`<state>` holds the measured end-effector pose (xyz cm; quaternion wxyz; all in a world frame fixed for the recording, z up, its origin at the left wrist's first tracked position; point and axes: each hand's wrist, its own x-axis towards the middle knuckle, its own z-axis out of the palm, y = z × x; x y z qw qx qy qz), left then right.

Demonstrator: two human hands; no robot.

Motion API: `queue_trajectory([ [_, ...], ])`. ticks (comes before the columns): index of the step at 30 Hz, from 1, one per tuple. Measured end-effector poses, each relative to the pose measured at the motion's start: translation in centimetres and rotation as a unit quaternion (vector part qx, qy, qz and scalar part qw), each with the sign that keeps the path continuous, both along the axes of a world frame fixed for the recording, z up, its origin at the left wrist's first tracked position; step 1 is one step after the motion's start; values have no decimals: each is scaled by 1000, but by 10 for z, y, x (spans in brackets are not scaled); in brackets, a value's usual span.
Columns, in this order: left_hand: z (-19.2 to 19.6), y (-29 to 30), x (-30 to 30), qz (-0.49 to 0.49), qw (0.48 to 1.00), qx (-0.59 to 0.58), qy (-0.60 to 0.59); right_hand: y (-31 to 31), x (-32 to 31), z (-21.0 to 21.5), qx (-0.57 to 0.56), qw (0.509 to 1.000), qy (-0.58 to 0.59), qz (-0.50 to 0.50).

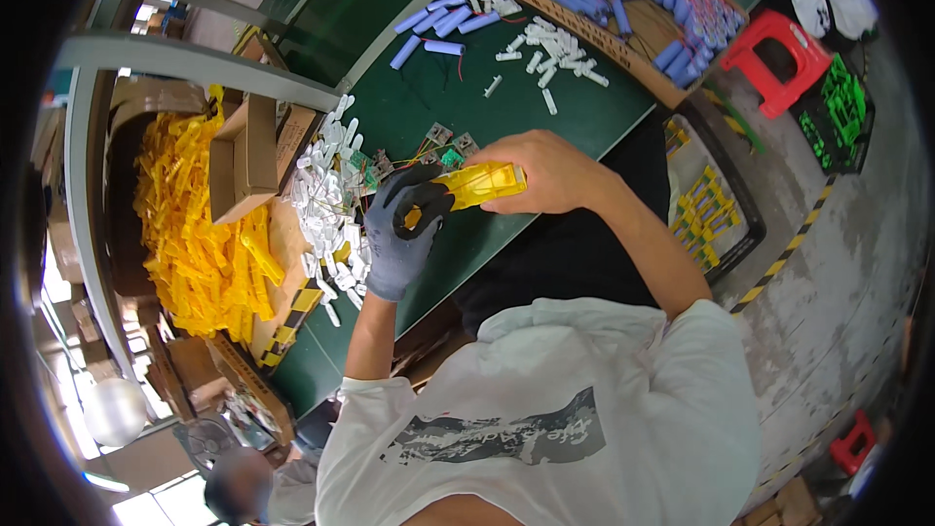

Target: The recorder is assembling the internal circuit boards and wiring into yellow flashlight housings at an industrial workstation.

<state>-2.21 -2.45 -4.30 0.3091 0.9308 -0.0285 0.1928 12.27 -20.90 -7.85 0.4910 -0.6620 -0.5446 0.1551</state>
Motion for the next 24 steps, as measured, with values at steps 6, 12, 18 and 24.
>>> queue_trajectory([
  [6, -59, 6, 3, 28, 994, 33, -103, 11, 21, 0, -91, 995, 15, 47],
  [12, -67, 17, -5, 85, 988, 82, -102, 100, 89, 2, -68, 988, -33, -136],
  [18, -69, 13, 1, 86, 985, 87, -125, 148, 124, -11, -215, 895, -360, -152],
  [24, -70, 12, -3, 83, 989, 59, -107, 160, 121, -12, -257, 869, -359, -224],
])
